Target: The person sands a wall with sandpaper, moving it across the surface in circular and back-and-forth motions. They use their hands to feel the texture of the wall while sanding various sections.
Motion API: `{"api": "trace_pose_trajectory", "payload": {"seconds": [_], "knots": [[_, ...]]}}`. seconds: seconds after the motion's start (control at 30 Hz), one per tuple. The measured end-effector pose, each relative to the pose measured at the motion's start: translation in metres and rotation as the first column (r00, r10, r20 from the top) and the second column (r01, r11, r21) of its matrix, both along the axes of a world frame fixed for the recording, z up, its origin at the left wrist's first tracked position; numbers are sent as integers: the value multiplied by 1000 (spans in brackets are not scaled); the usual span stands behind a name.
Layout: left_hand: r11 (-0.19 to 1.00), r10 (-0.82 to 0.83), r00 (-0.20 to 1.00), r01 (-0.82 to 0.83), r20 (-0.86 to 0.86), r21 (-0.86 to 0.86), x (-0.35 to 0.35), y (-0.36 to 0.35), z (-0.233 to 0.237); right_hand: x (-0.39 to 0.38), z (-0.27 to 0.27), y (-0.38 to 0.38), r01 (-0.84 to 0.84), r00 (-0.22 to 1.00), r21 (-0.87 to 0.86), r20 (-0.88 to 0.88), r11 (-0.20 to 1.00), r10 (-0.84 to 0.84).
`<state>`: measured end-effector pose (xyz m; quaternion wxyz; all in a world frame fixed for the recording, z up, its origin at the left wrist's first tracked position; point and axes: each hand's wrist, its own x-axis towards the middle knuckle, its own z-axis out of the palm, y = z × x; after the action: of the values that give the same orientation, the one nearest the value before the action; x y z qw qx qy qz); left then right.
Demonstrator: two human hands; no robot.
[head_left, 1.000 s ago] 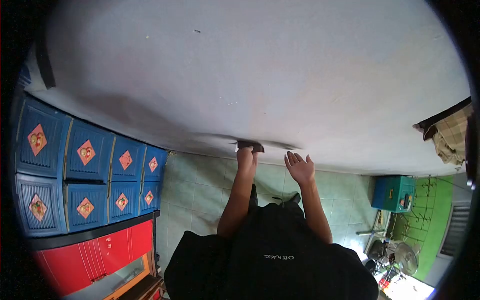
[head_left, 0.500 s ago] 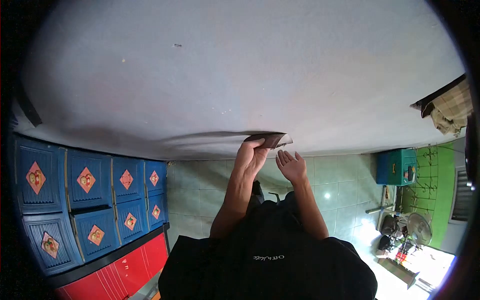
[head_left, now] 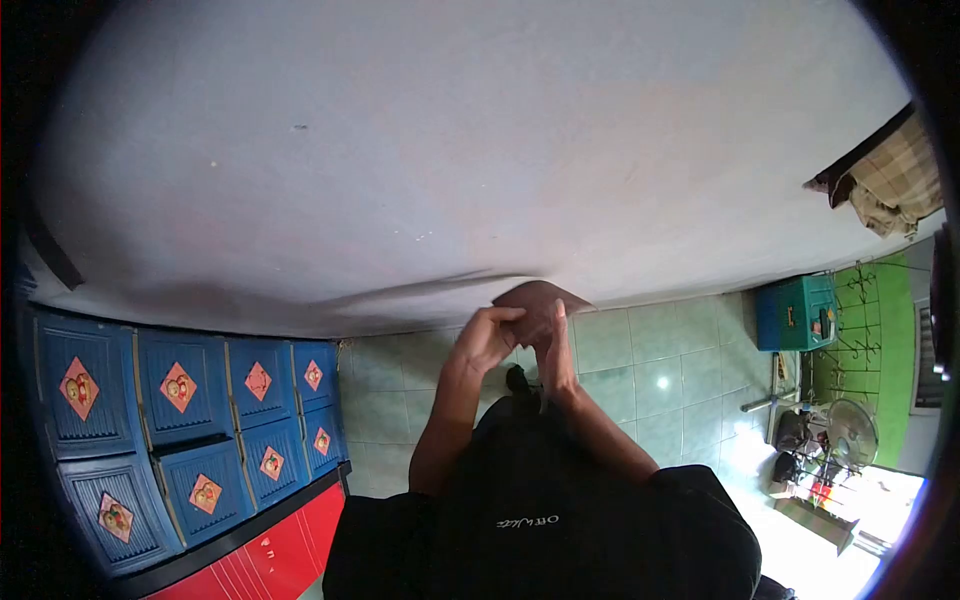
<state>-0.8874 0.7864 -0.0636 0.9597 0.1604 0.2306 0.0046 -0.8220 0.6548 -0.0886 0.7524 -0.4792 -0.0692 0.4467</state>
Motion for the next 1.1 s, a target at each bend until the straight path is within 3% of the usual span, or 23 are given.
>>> {"api": "trace_pose_trajectory", "payload": {"seconds": [0.03, 0.1, 0.13, 0.17, 0.23, 0.27, 0.3, 0.37, 0.4, 0.43, 0.5, 0.53, 0.57, 0.63, 0.7, 0.73, 0.83, 0.87, 0.9, 0.93, 1.03, 1.1], "knots": [[995, -88, 996, 88, -10, 44, 0, -8, -13, 3, 11, -3, 5, 1000, 3, -4, 1000, -5], [993, -95, 995, 96, -28, 63, -3, -25, -30, 12, 30, -9, 68, 998, -236, 16, 969, -66], [992, -100, 994, 103, -43, 76, -5, -31, -37, 9, 18, -3, 322, 942, -236, -20, 917, -336], [990, -111, 993, 115, -49, 83, -6, -36, -48, 9, 8, -4, 332, 937, -231, -27, 914, -347], [981, -121, 988, 133, -91, 142, -13, -45, -58, 6, 5, -10, 422, 880, -520, 38, 742, -473], [986, -51, 993, 68, -111, 153, -24, -51, -62, 7, -1, -14, 523, 852, -359, 229, 773, -470], [985, -69, 991, 85, -112, 150, -32, -53, -59, 9, -5, -15, 535, 845, -363, 229, 763, -483], [825, 121, 944, 77, -308, 559, -45, -47, -52, 15, -12, -12, 774, 548, -186, 676, 605, -493], [804, 153, 940, 62, -305, 591, -51, -38, -38, 17, -18, -8, 844, 455, -141, 700, 518, -550], [800, 127, 944, 85, -306, 594, -59, -27, -30, 18, -17, -2, 858, 439, -140, 698, 494, -565], [647, 207, 947, 56, -245, 760, -76, -1, -14, 16, -16, 13, 931, 103, 95, 858, 352, -504], [642, 180, 952, 78, -249, 763, -83, 14, -6, 11, -19, 25, 938, 70, 113, 863, 327, -500], [531, 222, 960, 28, -171, 847, -91, 30, 5, 6, -33, 34, 928, 125, 57, 883, 368, -453], [316, 258, 965, -48, -37, 947, -102, 60, 39, 0, -27, 68, 922, 69, 118, 887, 368, -457], [186, 281, 959, -91, 36, 978, -119, 85, 66, -5, -38, 100, 877, -11, 240, 877, 416, -481], [91, 268, 960, -110, 82, 990, -126, 97, 73, -19, -42, 119, 875, 186, 163, 756, 456, -628], [-117, 242, 956, -140, 165, 983, -144, 129, 73, -57, -95, 149, 767, 52, 222, 914, 602, -403], [-215, 254, 942, -167, 220, 962, -145, 136, 69, -72, -107, 153, 707, 92, 211, 919, 675, -383], [-210, 231, 948, -170, 218, 963, -147, 137, 66, -87, -117, 155, 637, 131, 196, 926, 746, -355], [-277, 225, 950, -152, 218, 949, -146, 137, 63, -94, -119, 158, 619, 212, 112, 929, 777, -303], [-371, 216, 949, -136, 228, 919, -142, 140, 59, -85, -118, 164, 653, 199, 139, 917, 744, -346], [-427, 165, 956, -151, 241, 891, -142, 143, 58, -54, -107, 162, 746, 60, 237, 907, 622, -418]]}}
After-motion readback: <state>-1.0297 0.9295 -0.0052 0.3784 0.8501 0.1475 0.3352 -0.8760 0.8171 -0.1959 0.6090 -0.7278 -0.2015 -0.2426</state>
